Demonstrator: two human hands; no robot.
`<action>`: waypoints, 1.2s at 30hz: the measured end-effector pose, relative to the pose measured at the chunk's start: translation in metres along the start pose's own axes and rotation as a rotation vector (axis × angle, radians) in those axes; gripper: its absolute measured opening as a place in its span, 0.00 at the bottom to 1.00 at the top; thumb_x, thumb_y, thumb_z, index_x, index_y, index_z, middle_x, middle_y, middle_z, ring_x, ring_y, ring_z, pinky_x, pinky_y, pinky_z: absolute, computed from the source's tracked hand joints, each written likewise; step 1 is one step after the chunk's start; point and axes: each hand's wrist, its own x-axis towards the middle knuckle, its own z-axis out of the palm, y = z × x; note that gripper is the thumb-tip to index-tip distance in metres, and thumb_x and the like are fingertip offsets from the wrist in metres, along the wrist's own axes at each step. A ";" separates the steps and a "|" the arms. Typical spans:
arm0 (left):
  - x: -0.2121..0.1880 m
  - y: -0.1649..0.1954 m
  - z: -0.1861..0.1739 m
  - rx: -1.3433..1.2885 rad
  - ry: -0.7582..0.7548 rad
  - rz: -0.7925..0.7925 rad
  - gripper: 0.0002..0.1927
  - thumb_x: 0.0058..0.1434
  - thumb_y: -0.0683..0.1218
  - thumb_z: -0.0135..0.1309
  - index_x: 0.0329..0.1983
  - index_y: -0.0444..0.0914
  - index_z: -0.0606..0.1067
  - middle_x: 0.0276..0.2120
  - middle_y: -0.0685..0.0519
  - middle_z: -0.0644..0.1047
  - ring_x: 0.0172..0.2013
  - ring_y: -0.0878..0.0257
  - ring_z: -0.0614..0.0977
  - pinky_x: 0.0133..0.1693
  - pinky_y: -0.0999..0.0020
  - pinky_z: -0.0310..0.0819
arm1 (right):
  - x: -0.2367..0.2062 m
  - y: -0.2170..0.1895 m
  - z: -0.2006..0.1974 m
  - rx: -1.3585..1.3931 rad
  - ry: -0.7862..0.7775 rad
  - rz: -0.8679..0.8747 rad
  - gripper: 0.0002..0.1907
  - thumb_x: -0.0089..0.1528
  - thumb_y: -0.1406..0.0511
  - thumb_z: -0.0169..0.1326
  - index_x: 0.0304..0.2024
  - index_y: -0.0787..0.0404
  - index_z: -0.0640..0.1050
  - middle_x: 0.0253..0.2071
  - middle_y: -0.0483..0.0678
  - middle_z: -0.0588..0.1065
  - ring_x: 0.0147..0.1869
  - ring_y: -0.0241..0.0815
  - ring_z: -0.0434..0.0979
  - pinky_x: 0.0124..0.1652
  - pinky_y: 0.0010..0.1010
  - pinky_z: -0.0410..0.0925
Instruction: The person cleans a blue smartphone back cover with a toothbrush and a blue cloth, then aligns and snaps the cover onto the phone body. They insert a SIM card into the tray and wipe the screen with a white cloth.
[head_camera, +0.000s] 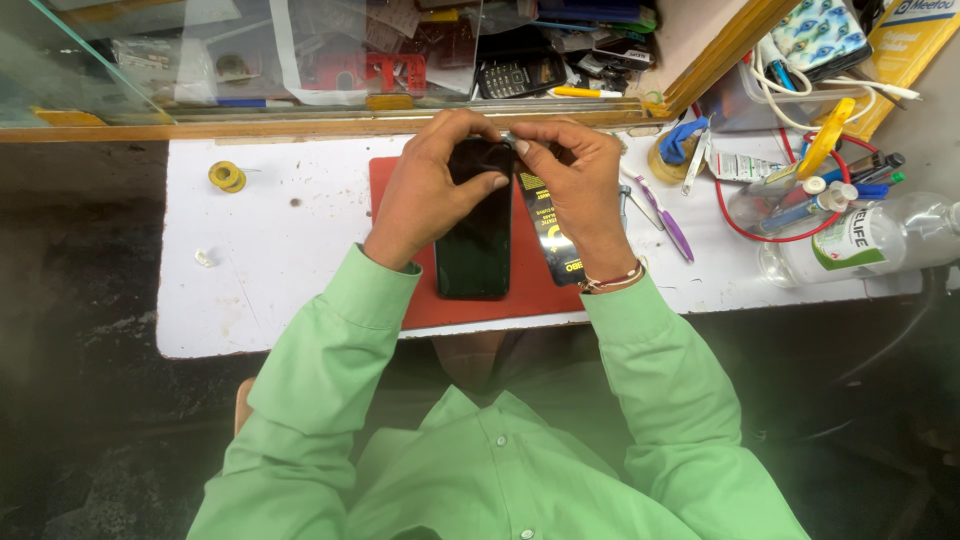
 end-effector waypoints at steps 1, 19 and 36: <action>0.001 0.001 -0.002 0.002 -0.017 -0.012 0.20 0.53 0.38 0.68 0.47 0.37 0.74 0.44 0.50 0.77 0.48 0.55 0.81 0.50 0.63 0.76 | 0.000 0.001 0.000 0.004 0.001 0.011 0.08 0.66 0.76 0.58 0.47 0.71 0.82 0.42 0.48 0.80 0.43 0.34 0.82 0.47 0.26 0.78; 0.014 -0.001 -0.007 0.035 -0.111 -0.262 0.21 0.49 0.38 0.69 0.43 0.38 0.72 0.40 0.53 0.80 0.44 0.57 0.82 0.46 0.63 0.75 | -0.004 0.013 -0.041 -0.402 0.131 -0.105 0.08 0.65 0.74 0.62 0.47 0.65 0.83 0.40 0.48 0.81 0.38 0.33 0.78 0.38 0.23 0.72; 0.008 0.005 -0.003 0.079 -0.056 -0.179 0.22 0.48 0.37 0.70 0.43 0.37 0.72 0.40 0.52 0.79 0.44 0.55 0.80 0.46 0.61 0.74 | -0.016 -0.017 -0.022 -0.291 -0.051 0.028 0.10 0.63 0.73 0.63 0.47 0.65 0.80 0.42 0.43 0.78 0.43 0.29 0.78 0.44 0.20 0.73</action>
